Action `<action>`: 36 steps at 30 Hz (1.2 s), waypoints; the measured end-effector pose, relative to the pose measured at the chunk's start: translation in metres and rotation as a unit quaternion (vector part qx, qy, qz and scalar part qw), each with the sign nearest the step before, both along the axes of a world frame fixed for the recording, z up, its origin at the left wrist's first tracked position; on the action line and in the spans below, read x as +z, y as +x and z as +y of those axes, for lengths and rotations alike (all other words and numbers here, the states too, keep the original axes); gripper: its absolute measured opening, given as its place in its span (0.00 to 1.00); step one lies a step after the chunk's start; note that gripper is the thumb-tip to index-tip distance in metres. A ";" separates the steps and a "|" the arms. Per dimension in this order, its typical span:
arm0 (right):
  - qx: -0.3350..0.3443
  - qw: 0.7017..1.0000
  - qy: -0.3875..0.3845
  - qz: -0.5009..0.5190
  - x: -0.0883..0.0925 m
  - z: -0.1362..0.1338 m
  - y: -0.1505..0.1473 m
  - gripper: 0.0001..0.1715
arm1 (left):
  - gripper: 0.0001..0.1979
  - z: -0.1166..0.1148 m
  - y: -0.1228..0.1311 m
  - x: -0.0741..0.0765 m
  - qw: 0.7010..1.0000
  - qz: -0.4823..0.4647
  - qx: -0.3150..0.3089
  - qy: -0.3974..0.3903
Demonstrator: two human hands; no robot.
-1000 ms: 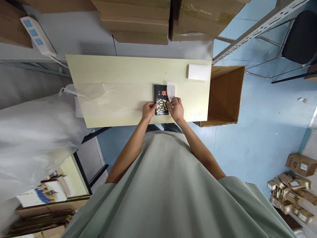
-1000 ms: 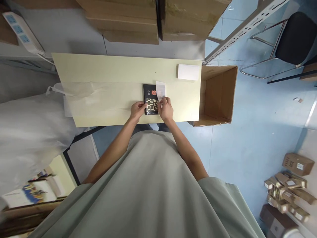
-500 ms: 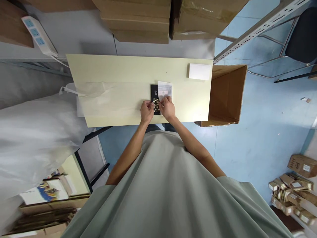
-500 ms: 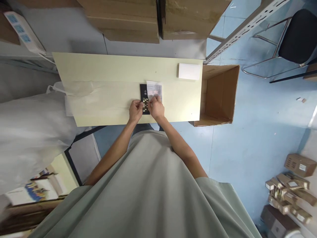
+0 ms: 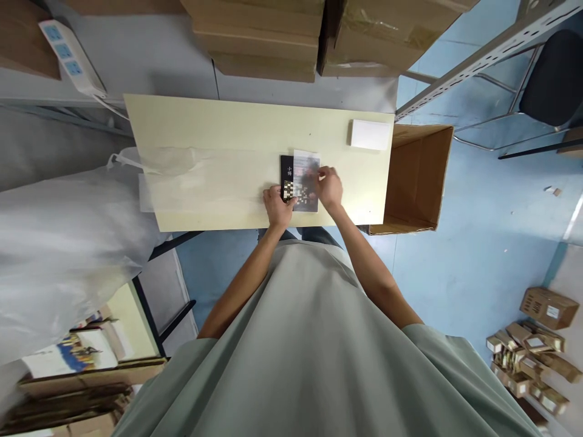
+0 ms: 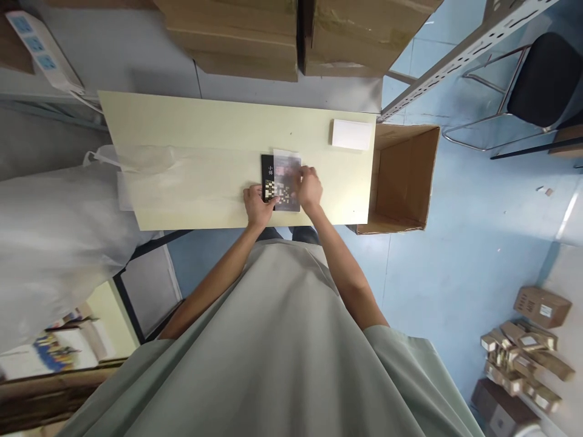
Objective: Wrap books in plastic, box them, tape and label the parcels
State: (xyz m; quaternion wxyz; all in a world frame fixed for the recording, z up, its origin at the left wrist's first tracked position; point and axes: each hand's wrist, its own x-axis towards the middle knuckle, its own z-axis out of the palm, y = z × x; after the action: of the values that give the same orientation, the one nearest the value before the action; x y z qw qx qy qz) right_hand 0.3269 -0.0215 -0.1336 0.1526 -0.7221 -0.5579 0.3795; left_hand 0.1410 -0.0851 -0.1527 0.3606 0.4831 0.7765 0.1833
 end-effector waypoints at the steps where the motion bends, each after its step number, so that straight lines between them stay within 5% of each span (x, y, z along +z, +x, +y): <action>1: -0.040 0.999 -0.006 -0.013 -0.002 0.003 0.007 0.14 | 0.27 0.000 0.001 0.000 1.000 -0.007 0.006 0.001; 4: -0.097 0.994 -0.042 -0.009 -0.011 0.015 0.016 0.15 | 0.24 -0.003 0.008 0.005 1.000 -0.016 0.016 0.008; 10: -0.093 0.990 -0.104 -0.009 -0.019 0.039 0.003 0.22 | 0.09 -0.011 0.031 0.024 1.000 -0.002 0.001 -0.015; 18: -0.078 0.992 -0.097 -0.004 0.001 0.049 -0.009 0.25 | 0.51 -0.031 0.064 0.026 1.000 0.013 -0.017 0.003; 22: 0.017 0.997 -0.076 0.025 0.014 0.050 0.011 0.27 | 0.45 -0.033 0.062 0.021 1.000 -0.004 -0.022 0.020; 28: 0.220 0.970 0.106 0.002 0.037 0.053 0.032 0.18 | 0.30 -0.028 0.045 0.024 0.998 -0.049 -0.042 0.013; 32: 0.332 0.938 0.097 0.035 0.030 0.071 0.027 0.16 | 0.29 -0.032 0.041 0.029 0.995 -0.078 -0.068 0.009; 36: 0.353 0.931 0.082 0.043 0.021 0.096 0.032 0.13 | 0.30 -0.038 0.029 0.032 0.992 -0.108 -0.065 0.011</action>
State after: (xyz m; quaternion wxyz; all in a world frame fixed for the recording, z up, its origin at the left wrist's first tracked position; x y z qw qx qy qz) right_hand 0.3590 0.0741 -0.1128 0.0917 -0.4462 -0.7990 0.3925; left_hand 0.1704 -0.1234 -0.1208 0.4483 0.5140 0.6975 0.2196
